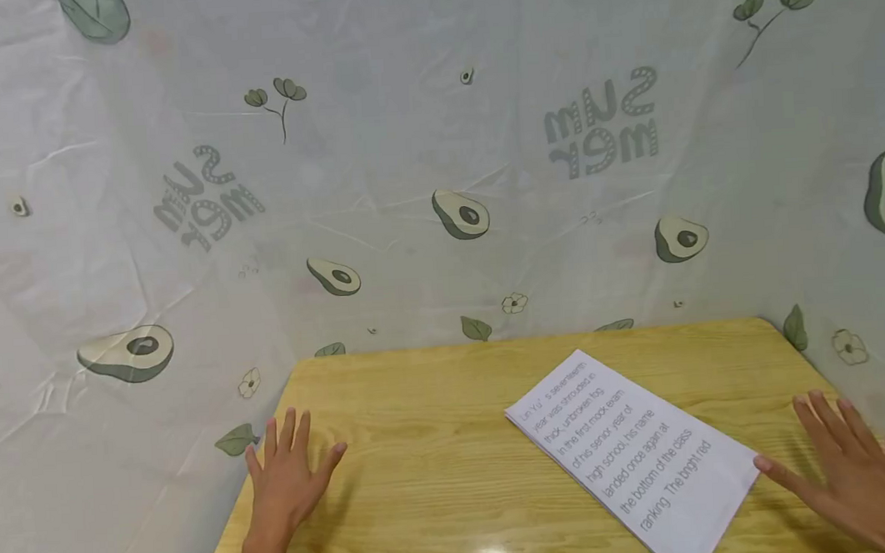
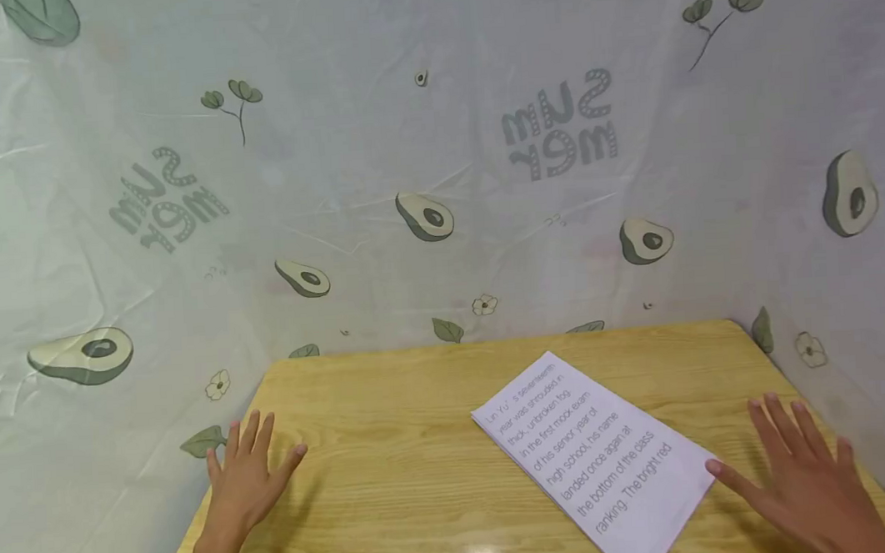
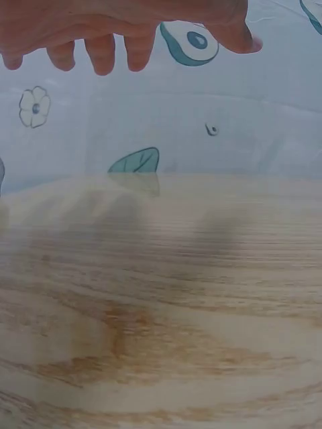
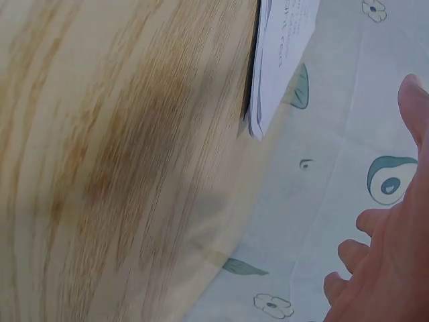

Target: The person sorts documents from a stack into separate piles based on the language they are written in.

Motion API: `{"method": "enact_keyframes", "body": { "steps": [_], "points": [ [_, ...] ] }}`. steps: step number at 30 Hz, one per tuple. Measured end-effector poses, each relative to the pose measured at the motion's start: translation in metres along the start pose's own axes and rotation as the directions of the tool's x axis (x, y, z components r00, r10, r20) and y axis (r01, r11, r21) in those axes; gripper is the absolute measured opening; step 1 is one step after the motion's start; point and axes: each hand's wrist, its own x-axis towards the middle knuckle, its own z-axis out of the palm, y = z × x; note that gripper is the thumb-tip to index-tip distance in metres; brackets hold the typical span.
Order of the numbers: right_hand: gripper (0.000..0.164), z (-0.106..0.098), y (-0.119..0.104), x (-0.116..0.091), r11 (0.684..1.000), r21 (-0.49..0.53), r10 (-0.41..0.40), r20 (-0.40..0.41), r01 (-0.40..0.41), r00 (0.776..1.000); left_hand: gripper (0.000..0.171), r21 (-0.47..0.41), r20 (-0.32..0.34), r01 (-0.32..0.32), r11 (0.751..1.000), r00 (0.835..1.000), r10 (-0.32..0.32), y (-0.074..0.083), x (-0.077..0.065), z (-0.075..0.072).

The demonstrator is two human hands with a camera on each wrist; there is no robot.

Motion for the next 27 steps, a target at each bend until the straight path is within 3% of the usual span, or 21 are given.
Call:
{"method": "enact_keyframes", "body": {
  "steps": [11,21,27],
  "points": [
    [0.115,0.005,-0.004,0.008,0.999,0.019,-0.05,-0.012,0.051,0.999,0.1,-0.002,0.033,0.026,1.0,0.999,-0.026,-0.001,-0.003,0.003],
    [0.112,0.009,-0.004,0.012,0.996,0.039,-0.078,-0.024,0.079,0.997,0.098,-0.017,0.01,0.016,1.0,1.0,-0.016,0.002,-0.002,0.008],
    [0.107,0.009,-0.006,0.018,0.99,0.127,-0.074,0.11,0.06,0.991,0.093,-0.074,-0.01,-0.005,0.997,1.0,0.004,0.012,0.0,0.016]
  ]
}}
